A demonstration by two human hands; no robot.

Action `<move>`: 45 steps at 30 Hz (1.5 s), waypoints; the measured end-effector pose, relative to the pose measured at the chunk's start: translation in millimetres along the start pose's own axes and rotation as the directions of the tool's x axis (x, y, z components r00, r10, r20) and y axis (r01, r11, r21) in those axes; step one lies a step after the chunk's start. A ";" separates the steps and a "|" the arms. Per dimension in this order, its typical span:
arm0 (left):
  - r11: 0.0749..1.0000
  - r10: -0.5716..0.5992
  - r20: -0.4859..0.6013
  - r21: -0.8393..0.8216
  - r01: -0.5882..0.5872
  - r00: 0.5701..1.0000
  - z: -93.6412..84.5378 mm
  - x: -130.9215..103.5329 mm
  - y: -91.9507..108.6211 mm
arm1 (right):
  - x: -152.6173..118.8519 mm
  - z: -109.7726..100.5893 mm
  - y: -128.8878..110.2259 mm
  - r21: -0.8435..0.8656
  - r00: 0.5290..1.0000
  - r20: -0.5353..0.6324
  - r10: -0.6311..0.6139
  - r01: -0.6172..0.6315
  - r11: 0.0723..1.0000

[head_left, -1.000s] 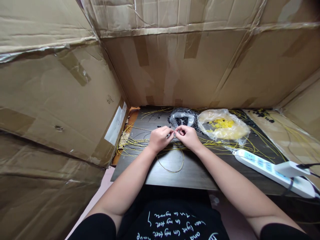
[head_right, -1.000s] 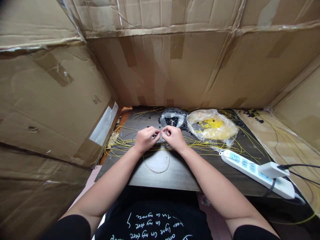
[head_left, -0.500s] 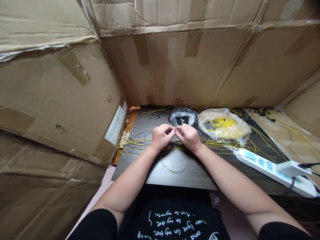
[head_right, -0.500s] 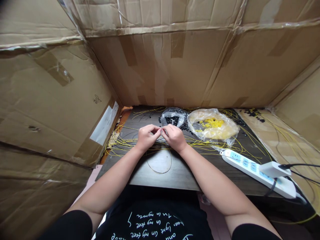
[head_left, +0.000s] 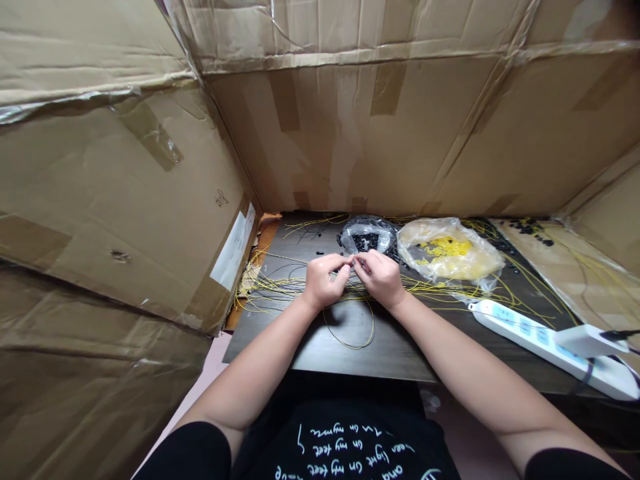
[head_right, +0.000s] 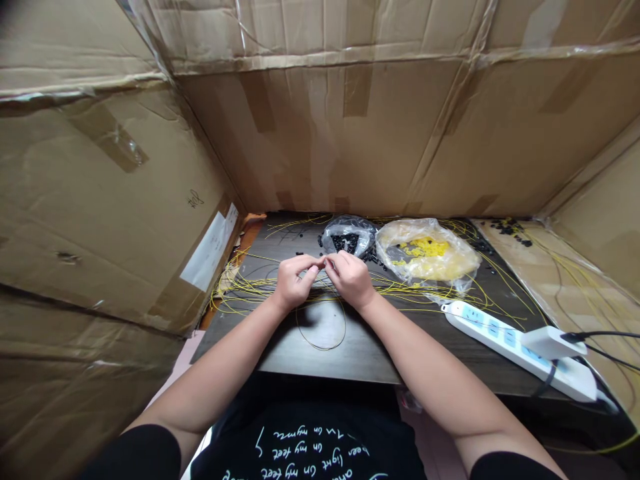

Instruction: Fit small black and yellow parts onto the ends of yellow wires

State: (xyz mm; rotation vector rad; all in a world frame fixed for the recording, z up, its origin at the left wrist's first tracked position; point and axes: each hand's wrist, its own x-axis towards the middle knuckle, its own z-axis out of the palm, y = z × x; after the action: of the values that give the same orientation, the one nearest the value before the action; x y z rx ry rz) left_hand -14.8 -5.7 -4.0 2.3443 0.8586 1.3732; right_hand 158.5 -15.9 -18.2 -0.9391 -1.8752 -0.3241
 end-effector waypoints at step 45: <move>0.940 0.183 -0.200 0.323 -0.112 0.962 -6.2 3.0 3.1 | 5.7 -15.9 -14.0 0.241 0.976 0.158 0.150 -0.186 0.953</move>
State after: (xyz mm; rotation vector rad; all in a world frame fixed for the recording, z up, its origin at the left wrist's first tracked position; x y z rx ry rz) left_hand -18.0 -6.5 2.8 2.5617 1.0464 1.7061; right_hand 157.5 -31.8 -3.1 -0.9556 -1.8914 0.0874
